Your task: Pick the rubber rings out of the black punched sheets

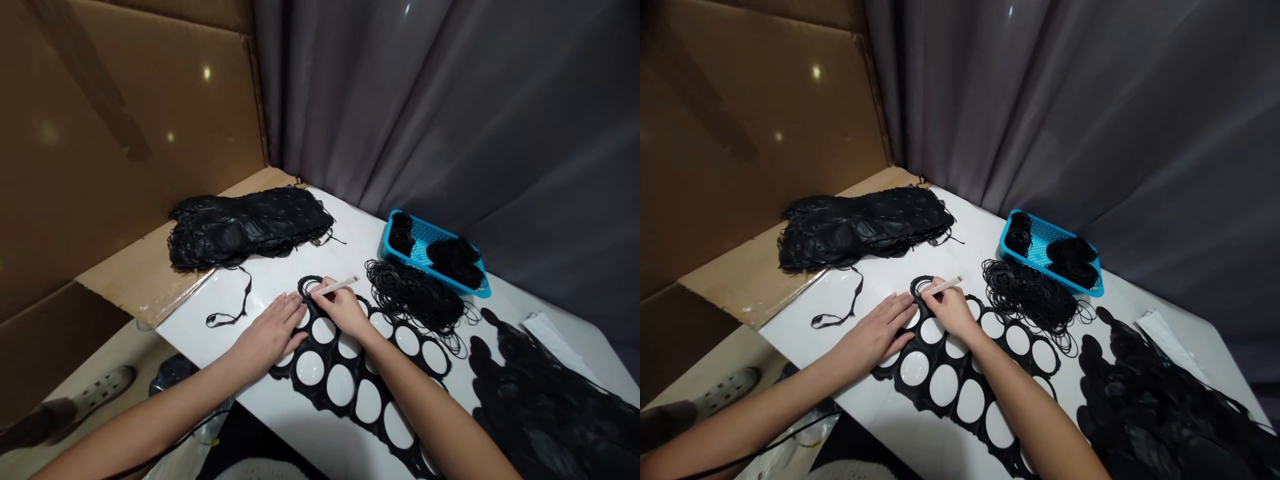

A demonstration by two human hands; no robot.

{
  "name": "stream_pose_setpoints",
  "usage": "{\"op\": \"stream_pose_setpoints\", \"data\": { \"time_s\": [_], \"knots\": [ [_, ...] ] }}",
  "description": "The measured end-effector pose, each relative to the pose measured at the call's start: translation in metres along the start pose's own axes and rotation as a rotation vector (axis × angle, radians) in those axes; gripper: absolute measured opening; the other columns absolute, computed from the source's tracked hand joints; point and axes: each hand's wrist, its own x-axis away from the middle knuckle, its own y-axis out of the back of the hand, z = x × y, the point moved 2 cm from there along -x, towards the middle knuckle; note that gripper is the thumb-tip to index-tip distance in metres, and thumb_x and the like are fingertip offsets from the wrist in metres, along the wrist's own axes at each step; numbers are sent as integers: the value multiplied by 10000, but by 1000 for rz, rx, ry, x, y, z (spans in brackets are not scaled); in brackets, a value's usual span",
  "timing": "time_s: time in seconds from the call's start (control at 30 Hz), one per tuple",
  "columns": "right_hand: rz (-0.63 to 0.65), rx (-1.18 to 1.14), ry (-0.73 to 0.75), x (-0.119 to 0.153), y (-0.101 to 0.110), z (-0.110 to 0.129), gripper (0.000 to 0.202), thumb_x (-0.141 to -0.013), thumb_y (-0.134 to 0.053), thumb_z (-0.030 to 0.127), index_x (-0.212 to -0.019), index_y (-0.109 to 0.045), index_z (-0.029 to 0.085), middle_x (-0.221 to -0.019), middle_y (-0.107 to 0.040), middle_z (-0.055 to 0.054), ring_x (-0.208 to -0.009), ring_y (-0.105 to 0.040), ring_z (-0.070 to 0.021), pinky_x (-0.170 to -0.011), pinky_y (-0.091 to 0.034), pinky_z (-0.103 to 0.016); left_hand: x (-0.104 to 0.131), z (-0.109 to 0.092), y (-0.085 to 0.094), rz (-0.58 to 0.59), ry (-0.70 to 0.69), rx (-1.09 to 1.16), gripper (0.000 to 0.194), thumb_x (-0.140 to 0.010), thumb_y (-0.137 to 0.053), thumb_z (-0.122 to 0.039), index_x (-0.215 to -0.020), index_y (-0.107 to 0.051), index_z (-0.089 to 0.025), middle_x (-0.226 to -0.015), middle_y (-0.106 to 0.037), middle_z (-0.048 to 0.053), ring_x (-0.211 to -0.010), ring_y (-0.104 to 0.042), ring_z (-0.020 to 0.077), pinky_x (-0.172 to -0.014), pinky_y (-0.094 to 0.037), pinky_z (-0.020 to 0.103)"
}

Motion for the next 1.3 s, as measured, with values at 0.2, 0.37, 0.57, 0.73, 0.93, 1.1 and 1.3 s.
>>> {"op": "stream_pose_setpoints", "data": {
  "time_s": [0.2,0.37,0.57,0.73,0.93,1.1,1.3],
  "knots": [
    [-28,5,-11,3,-2,0,133,-902,-568,318,-850,-581,195,-911,-686,-9,-848,-617,-167,-794,-453,-281,0,0,-2,5,3,8,447,-1017,-461,-397,-1273,-586,-51,-1337,-569,191,-1274,-537,309,-1098,-446,487],
    [-45,37,-6,3,-2,3,140,-916,-559,315,-852,-593,195,-847,-665,5,-775,-587,-155,-741,-441,-273,0,0,-2,7,14,9,447,-1015,-469,-394,-1283,-576,-53,-1352,-561,191,-1292,-524,304,-1116,-429,481],
    [-44,184,193,6,-3,7,103,-954,-517,246,-920,-597,191,-944,-676,-31,-905,-619,-174,-844,-453,-298,0,0,-5,30,17,32,451,-1005,-487,-378,-1309,-547,-50,-1382,-536,193,-1323,-495,306,-1135,-405,480],
    [-21,663,410,15,-16,16,148,-915,-465,104,-981,-576,176,-1039,-667,-96,-975,-559,-236,-845,-417,-349,-1,-2,-9,55,-8,17,485,-1002,-481,-364,-1351,-487,-28,-1398,-517,212,-1329,-491,304,-1141,-404,451],
    [-389,750,203,-17,52,16,179,-937,-354,128,-852,-506,169,-830,-604,-118,-743,-504,-228,-707,-354,-354,-4,-3,-4,55,35,59,396,-1004,-480,-346,-1274,-532,-61,-1337,-557,188,-1294,-519,283,-1140,-410,449],
    [-549,396,24,-3,95,15,225,-921,-544,343,-762,-492,192,-750,-597,-44,-676,-544,-178,-661,-414,-302,-4,4,6,70,90,96,400,-1027,-455,-367,-1314,-533,-99,-1394,-527,155,-1354,-465,270,-1159,-383,470],
    [-94,-195,-222,58,31,14,289,-902,-588,464,-903,-525,182,-1078,-659,-92,-768,-682,-178,-614,-511,-271,8,-21,17,68,-5,148,364,-1023,-464,-331,-1286,-577,-106,-1374,-544,148,-1324,-494,275,-1134,-413,466]
  ]
}}
